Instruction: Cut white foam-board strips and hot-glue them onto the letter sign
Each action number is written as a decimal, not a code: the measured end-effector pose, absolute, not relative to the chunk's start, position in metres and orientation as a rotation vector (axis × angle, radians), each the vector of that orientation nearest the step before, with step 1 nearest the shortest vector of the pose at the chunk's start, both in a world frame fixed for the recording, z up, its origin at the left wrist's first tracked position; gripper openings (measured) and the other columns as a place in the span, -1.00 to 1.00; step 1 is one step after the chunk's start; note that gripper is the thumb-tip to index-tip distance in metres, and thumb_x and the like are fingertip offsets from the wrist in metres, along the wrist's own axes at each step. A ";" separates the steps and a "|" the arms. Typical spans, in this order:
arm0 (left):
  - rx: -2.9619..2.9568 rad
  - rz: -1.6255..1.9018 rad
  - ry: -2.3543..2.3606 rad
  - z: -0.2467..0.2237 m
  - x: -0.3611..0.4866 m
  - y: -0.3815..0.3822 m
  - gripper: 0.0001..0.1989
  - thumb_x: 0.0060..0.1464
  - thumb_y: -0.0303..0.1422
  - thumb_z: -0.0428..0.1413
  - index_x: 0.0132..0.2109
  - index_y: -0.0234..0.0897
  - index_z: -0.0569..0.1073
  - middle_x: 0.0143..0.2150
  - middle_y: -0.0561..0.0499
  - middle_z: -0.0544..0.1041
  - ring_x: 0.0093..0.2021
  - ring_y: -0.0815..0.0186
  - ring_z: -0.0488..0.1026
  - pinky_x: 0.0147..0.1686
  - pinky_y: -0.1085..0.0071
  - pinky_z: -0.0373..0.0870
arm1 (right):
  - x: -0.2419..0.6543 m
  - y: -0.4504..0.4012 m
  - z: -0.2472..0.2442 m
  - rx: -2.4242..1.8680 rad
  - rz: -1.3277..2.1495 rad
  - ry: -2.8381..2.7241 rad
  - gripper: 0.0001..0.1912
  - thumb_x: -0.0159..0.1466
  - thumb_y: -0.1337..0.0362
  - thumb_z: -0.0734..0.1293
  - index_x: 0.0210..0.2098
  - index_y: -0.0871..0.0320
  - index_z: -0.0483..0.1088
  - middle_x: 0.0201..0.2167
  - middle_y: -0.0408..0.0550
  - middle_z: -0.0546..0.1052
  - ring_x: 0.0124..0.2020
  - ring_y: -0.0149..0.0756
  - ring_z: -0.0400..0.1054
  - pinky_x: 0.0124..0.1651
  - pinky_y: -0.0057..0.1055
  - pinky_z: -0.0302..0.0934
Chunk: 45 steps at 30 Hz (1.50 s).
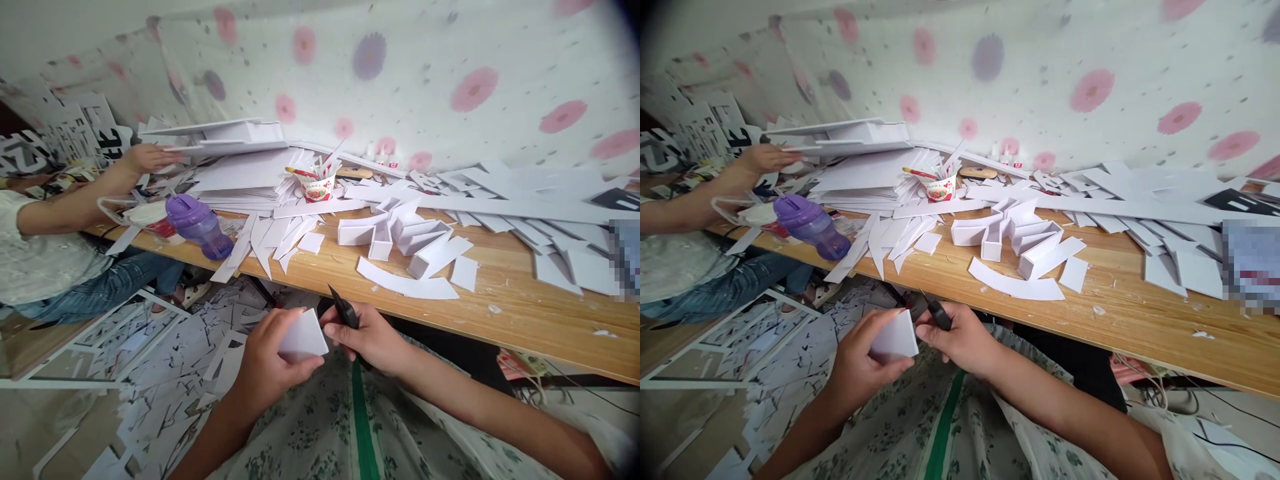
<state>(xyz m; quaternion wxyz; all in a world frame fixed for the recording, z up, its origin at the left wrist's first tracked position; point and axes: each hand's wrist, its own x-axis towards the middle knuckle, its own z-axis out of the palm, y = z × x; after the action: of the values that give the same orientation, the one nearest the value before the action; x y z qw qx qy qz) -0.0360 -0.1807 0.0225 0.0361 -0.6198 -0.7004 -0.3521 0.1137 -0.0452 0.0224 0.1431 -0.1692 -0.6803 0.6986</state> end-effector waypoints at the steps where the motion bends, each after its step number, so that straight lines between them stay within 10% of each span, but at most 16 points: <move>1: -1.931 -1.048 -2.122 0.023 -0.034 -0.179 -0.45 -0.09 -0.12 0.25 0.03 -0.27 0.39 -0.17 -0.11 0.52 -0.20 0.15 0.49 -0.27 0.31 0.44 | 0.113 -0.046 0.025 -0.485 2.127 -1.829 -0.60 0.12 -0.06 0.35 -0.31 0.17 0.38 -0.54 -0.24 0.31 -0.63 -0.50 0.14 -0.63 -0.53 0.08; 17: -1.855 -1.044 -2.347 0.029 -0.022 -0.159 -0.41 -0.15 -0.09 0.28 0.00 -0.28 0.39 -0.15 -0.12 0.54 -0.16 0.08 0.50 -0.21 0.24 0.45 | 0.126 -0.034 0.020 -0.594 1.873 -1.898 -0.74 0.11 0.10 0.38 -0.48 0.14 0.29 -0.65 -0.28 0.26 -0.63 -0.47 0.15 -0.55 -0.49 0.05; 30: -2.986 -1.613 -2.577 0.040 -0.033 -0.148 -0.36 0.14 0.16 -0.15 0.07 -0.22 0.43 -0.14 -0.14 0.55 -0.22 0.18 0.50 -0.22 0.29 0.43 | 0.144 -0.021 0.022 -0.088 1.529 -2.069 -0.94 0.17 0.37 0.31 -0.42 0.16 0.33 -0.41 -0.11 0.43 -0.40 -0.37 0.33 -0.31 -0.44 0.21; 45: -2.320 -1.385 -2.368 0.026 -0.020 -0.157 -0.30 0.12 0.18 -0.16 0.18 -0.24 0.21 0.01 -0.17 0.37 0.02 0.06 0.34 0.00 0.21 0.26 | 0.149 -0.030 0.026 -0.629 0.766 -2.613 -0.89 0.04 0.42 0.26 -0.41 0.16 0.36 -0.46 -0.03 0.51 -0.42 -0.23 0.36 -0.39 -0.40 0.03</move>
<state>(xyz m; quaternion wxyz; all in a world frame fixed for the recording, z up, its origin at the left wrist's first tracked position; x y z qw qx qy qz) -0.0202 -0.1566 0.0259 -0.2235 -0.6295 -0.6424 -0.3757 0.1490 -0.0301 0.0258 0.1727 -0.2216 -0.9209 0.2701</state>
